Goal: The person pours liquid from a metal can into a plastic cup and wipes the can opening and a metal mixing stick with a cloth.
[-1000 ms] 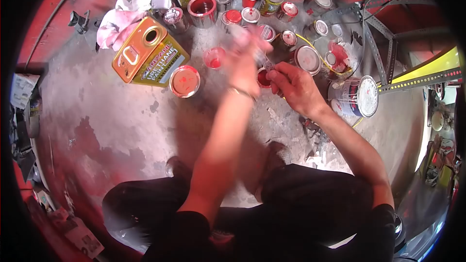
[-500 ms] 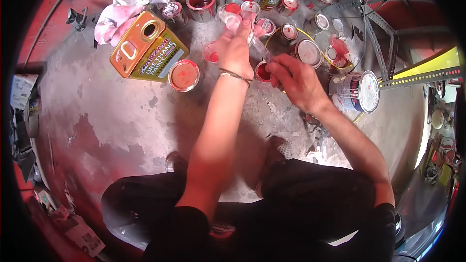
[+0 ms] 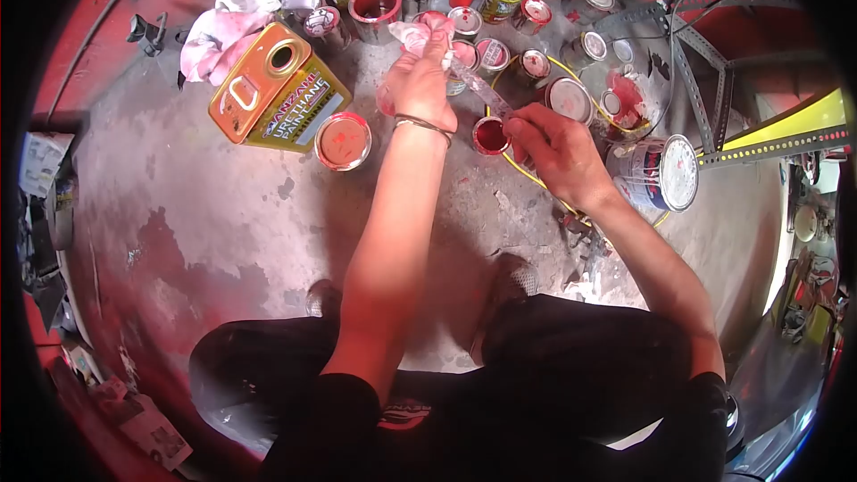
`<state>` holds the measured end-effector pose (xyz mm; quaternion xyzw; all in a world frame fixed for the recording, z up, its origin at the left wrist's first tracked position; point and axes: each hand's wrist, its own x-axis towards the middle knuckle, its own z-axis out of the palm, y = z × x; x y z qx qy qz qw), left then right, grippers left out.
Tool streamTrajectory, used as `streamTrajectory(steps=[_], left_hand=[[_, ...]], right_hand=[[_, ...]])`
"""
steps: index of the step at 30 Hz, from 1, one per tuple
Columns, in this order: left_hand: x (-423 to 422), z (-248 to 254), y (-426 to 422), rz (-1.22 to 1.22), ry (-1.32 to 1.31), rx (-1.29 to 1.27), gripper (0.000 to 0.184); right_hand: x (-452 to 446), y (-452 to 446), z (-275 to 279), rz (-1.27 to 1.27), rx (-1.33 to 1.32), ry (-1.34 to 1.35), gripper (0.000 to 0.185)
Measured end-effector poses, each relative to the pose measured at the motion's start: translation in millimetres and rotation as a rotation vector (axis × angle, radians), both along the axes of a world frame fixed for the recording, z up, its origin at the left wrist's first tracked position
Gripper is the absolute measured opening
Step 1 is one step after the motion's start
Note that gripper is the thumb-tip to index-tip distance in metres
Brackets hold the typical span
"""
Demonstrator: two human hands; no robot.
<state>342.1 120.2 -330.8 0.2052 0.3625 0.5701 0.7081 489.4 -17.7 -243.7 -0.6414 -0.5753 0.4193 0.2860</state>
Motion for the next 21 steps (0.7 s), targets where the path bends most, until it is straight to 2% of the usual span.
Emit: streamTrajectory(steps=[3,4,5,8,9,11,13,14,17,21], left_hand=[[-11,-11,18,0.177,-0.003,-0.173,0.022],[-30,-36,31,0.169,0.081,-0.067,0.026],[-42,-34,31,0.156,0.233,-0.025,0.023],[-25,-41,3,-0.066,0.14,0.089,0.029],[-16,-36,-8,-0.083,0.284,0.138,0.035],[-6,-17,-35,-0.292,-0.03,0.105,0.034],[2,-10,-50,-0.363,-0.18,0.101,0.033],[4,-4,-55,-0.397,-0.251,0.099,0.034],[7,12,-57,-0.417,-0.685,0.062,0.037],[14,3,-61,-0.268,-0.481,0.116,0.04]], right_hand=[[12,-3,-1,-0.028,0.038,-0.023,0.025],[21,-4,-1,-0.061,0.04,-0.022,0.025],[30,-2,1,-0.09,0.045,-0.022,0.026],[36,10,5,-0.171,0.084,0.009,0.03],[37,16,9,-0.213,0.108,0.017,0.032],[33,22,-1,-0.254,0.098,0.167,0.035],[20,28,-11,-0.308,0.081,0.278,0.036],[18,27,-17,-0.246,0.159,0.079,0.035],[12,24,-25,-0.216,0.187,-0.123,0.033],[10,21,-31,-0.28,0.12,0.015,0.031]])
